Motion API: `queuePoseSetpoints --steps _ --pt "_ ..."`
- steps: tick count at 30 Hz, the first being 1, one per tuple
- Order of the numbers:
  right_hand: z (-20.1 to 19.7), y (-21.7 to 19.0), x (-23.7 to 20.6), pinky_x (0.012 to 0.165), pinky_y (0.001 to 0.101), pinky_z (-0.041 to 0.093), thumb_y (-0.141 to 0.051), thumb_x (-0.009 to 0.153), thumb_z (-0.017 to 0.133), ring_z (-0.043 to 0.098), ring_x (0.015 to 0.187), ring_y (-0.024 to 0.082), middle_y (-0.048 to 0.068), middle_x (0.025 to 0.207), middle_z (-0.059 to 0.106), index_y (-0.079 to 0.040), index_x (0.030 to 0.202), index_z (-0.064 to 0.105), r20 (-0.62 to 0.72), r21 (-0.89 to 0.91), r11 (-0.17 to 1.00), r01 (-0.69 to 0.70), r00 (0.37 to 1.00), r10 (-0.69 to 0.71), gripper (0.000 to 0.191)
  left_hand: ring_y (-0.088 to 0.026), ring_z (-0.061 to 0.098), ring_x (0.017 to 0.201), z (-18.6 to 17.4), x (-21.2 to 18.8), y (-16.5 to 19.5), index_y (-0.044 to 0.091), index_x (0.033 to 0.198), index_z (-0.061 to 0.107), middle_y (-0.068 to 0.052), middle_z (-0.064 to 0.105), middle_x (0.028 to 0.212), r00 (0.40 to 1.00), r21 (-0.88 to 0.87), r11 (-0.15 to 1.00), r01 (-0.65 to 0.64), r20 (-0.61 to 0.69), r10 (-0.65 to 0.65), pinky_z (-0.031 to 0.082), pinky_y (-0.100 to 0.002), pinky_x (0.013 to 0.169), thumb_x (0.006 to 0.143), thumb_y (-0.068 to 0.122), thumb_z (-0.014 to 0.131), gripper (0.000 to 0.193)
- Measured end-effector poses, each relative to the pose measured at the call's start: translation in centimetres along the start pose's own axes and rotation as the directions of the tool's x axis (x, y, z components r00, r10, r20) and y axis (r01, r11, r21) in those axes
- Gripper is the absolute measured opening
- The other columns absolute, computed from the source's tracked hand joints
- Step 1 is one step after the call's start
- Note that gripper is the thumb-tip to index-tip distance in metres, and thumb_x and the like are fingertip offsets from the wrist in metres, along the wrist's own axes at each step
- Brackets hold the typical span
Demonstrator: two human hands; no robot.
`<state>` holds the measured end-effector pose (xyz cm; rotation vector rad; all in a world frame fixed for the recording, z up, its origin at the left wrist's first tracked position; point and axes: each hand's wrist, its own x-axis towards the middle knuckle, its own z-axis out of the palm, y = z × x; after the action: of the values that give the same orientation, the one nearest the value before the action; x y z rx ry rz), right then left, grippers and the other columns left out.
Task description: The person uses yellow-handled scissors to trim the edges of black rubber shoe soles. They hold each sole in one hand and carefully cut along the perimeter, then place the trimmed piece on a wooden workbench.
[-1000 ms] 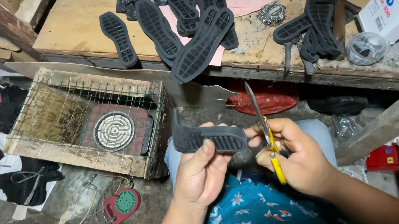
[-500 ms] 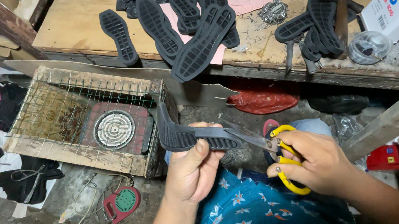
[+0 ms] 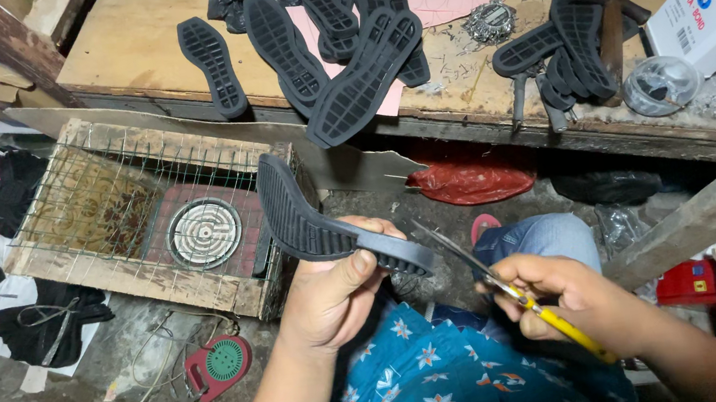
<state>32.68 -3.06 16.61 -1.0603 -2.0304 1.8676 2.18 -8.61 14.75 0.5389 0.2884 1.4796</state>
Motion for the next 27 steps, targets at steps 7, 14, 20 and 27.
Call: queuePoseSetpoints --steps 7,14,20,27 --pt "0.1 1.2 -0.2 0.059 0.0229 0.043 -0.006 0.080 0.074 0.055 0.065 0.009 0.003 0.085 0.062 0.002 0.118 0.070 0.113 0.364 0.917 -0.164 0.985 0.132 0.039 -0.027 0.064 0.113 0.5 0.1 0.3 -0.004 0.124 0.063 -0.017 0.068 0.118 1.000 0.027 0.999 0.021 -0.023 -0.020 0.049 -0.041 0.104 0.096 0.014 0.078 0.036" --pt "0.1 2.8 -0.1 0.053 0.0246 0.044 -0.009 0.077 0.075 0.058 0.062 0.011 0.006 0.083 0.064 0.003 0.119 0.071 0.054 0.370 0.913 -0.171 0.985 0.163 0.044 -0.027 0.065 0.111 1.0 0.1 -0.2 -0.003 0.123 0.062 -0.016 0.068 0.116 0.997 0.015 1.000 0.006 -0.079 -0.005 0.051 -0.041 0.100 0.096 0.013 0.077 0.035" --pt "-0.1 4.0 -0.4 0.053 0.0247 0.043 -0.016 0.080 0.076 0.059 0.061 0.012 0.007 0.080 0.065 0.005 0.120 0.070 0.023 0.388 0.913 -0.124 0.992 0.125 0.046 -0.027 0.064 0.111 1.1 0.1 -0.7 -0.003 0.124 0.062 -0.016 0.068 0.116 0.992 0.016 1.000 -0.026 -0.120 0.027 0.051 -0.041 0.102 0.095 0.010 0.076 0.035" --pt "-0.3 2.9 -0.3 0.063 0.0280 0.052 -0.011 0.080 0.072 0.067 0.067 0.015 0.009 0.074 0.072 0.002 0.120 0.071 0.008 0.304 0.938 -0.166 0.985 0.172 0.042 -0.025 0.063 0.114 1.2 -0.1 0.2 -0.009 0.128 0.062 -0.016 0.066 0.120 1.000 0.119 0.993 -0.022 -0.015 0.024 0.049 -0.039 0.104 0.099 0.008 0.076 0.036"
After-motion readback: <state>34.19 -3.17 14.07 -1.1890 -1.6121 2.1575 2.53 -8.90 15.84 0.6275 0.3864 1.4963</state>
